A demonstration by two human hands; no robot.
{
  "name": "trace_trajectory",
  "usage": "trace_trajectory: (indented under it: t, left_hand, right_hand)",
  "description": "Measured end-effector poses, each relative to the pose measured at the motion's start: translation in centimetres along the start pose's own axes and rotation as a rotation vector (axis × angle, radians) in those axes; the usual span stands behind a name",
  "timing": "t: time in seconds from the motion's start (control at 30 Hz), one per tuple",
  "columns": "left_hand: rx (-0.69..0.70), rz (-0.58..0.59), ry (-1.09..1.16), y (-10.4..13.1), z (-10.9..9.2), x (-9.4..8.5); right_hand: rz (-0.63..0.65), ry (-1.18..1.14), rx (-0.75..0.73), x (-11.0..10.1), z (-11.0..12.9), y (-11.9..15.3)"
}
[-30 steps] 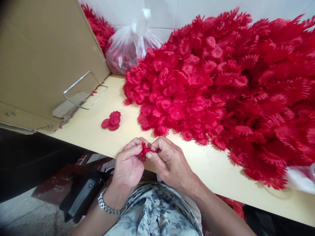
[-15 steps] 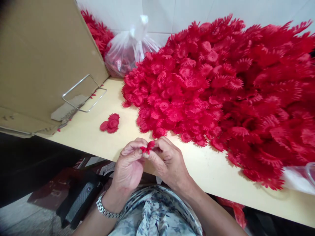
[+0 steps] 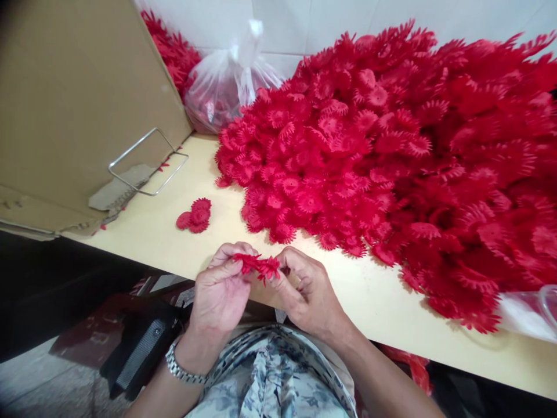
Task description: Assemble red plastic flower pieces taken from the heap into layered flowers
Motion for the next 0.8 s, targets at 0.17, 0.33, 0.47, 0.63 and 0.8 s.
trace_trajectory:
  t: [0.17,0.33,0.47,0.63,0.8]
  left_hand:
    - [0.106,-0.038,0.094,-1.1,-1.9,-1.1]
    - [0.125,0.037,-0.151,-1.1,-1.8,-0.5]
    - [0.202,0.172,-0.544,-0.1,0.2,0.5]
    - [0.528,0.199,-0.943,0.7,0.3,0.7]
    - [0.665,0.159,-1.032,0.9,-0.1,0.6]
  right_hand:
    - [-0.035,-0.212,0.082,-1.6,-0.7,0.5]
    - [-0.039,-0.324,0.12,-2.4,-0.9,-0.1]
    - [0.038,-0.332,0.145,-1.5,-0.3,-0.9]
    - [0.038,-0.334,0.221,-1.4,-0.6,-0.8]
    - [0.018,-0.322,0.289,-1.3,-0.9,-0.5]
Point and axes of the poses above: each hand's wrist, its own y-axis away from the middle knuckle, its own x-axis out of the palm, z = x × y, the point moved 3 cm from there along -y, towards the middle knuckle, and after that the axes turned 15 degrees about -y, right-handed, at the moved point
